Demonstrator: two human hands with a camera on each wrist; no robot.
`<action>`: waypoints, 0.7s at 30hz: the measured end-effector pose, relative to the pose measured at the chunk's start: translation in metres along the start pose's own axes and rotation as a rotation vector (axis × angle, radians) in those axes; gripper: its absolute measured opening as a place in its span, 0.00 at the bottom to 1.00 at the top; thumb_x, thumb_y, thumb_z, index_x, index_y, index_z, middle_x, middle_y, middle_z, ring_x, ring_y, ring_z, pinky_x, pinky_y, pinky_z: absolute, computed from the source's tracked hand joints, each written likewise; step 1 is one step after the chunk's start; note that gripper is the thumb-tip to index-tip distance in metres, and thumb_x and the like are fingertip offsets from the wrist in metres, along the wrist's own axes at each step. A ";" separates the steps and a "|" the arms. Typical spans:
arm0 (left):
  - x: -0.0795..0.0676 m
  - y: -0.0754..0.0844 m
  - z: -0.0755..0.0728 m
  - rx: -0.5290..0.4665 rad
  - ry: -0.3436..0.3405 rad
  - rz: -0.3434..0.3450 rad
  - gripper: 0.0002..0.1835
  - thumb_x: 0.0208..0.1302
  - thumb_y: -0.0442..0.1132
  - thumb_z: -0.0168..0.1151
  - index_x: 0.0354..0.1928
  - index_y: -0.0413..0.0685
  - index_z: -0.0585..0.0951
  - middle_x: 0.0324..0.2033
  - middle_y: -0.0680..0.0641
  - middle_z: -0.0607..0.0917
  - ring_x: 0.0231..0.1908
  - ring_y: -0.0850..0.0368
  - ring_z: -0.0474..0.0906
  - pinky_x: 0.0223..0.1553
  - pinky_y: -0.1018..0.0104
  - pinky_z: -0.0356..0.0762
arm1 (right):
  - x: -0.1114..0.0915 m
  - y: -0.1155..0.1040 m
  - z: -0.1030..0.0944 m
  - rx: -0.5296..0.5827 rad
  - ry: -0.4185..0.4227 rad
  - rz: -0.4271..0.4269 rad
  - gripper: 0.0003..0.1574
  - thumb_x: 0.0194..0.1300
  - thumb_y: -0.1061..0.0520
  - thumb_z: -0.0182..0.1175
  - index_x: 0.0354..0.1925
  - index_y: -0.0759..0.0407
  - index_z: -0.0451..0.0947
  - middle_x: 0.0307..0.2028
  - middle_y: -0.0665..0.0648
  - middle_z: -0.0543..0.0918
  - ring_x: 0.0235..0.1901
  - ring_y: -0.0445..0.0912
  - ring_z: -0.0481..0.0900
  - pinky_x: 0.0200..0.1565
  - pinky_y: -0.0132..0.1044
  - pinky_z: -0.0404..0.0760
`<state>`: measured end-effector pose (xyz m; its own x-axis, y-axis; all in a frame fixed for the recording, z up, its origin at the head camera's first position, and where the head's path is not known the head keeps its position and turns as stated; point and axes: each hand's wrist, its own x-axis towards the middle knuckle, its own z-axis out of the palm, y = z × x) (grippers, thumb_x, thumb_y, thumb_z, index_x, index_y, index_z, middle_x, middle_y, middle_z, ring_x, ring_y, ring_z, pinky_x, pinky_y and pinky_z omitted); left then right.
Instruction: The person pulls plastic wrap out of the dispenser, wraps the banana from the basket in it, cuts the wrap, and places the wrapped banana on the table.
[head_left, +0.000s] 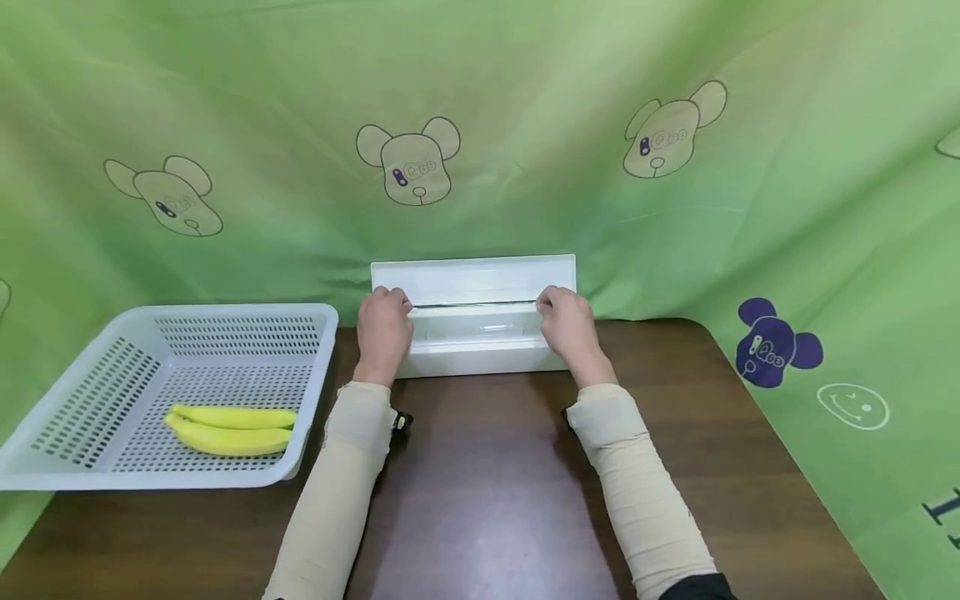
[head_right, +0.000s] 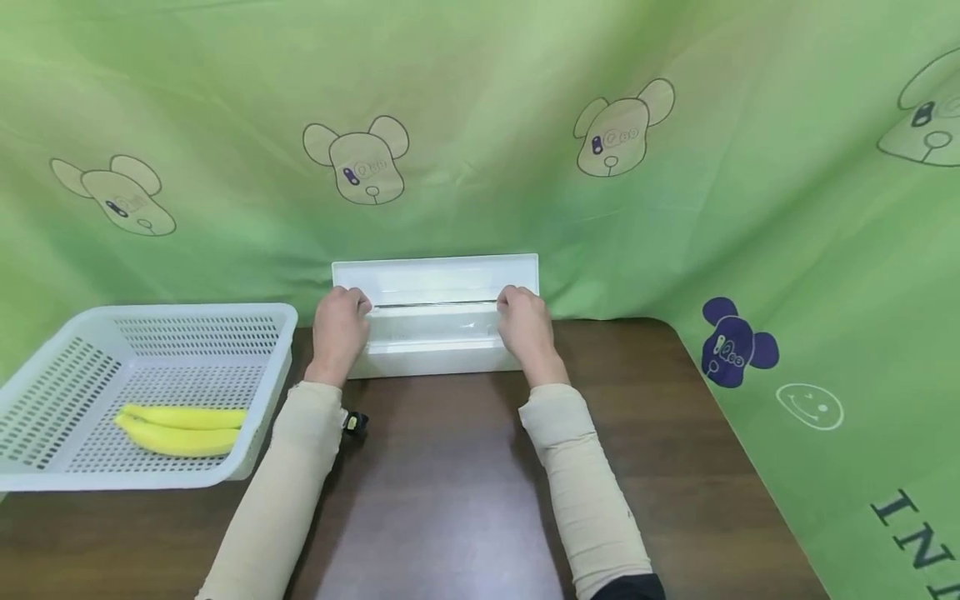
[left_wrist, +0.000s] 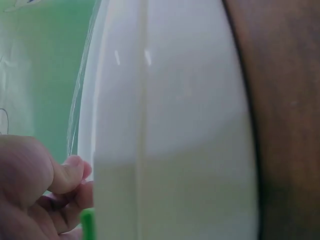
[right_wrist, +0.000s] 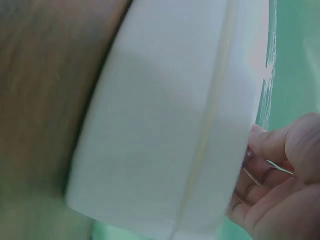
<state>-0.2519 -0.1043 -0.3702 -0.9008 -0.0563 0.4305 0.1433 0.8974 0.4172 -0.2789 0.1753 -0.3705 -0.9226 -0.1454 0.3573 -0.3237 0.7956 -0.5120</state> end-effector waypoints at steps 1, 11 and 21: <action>0.001 0.000 0.000 0.005 -0.002 0.001 0.04 0.68 0.29 0.63 0.34 0.35 0.84 0.34 0.36 0.83 0.41 0.36 0.79 0.54 0.50 0.73 | 0.001 0.001 0.001 0.001 -0.004 -0.002 0.05 0.69 0.70 0.57 0.34 0.67 0.78 0.34 0.64 0.82 0.39 0.59 0.78 0.48 0.52 0.76; 0.017 0.007 -0.014 0.024 0.006 0.023 0.03 0.65 0.26 0.62 0.34 0.36 0.83 0.38 0.37 0.85 0.45 0.40 0.81 0.70 0.42 0.56 | 0.017 -0.007 -0.017 0.002 -0.035 -0.006 0.05 0.72 0.69 0.54 0.37 0.69 0.77 0.36 0.66 0.82 0.39 0.59 0.77 0.48 0.53 0.76; 0.041 0.020 -0.040 -0.006 0.045 0.011 0.04 0.68 0.29 0.62 0.39 0.35 0.84 0.41 0.38 0.86 0.50 0.41 0.79 0.72 0.42 0.49 | 0.036 -0.024 -0.044 0.002 0.015 -0.033 0.06 0.72 0.69 0.55 0.40 0.70 0.79 0.40 0.67 0.83 0.41 0.60 0.77 0.50 0.53 0.75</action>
<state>-0.2696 -0.1063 -0.3128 -0.8801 -0.0664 0.4701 0.1553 0.8954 0.4172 -0.2955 0.1770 -0.3109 -0.9081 -0.1634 0.3856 -0.3549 0.7890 -0.5015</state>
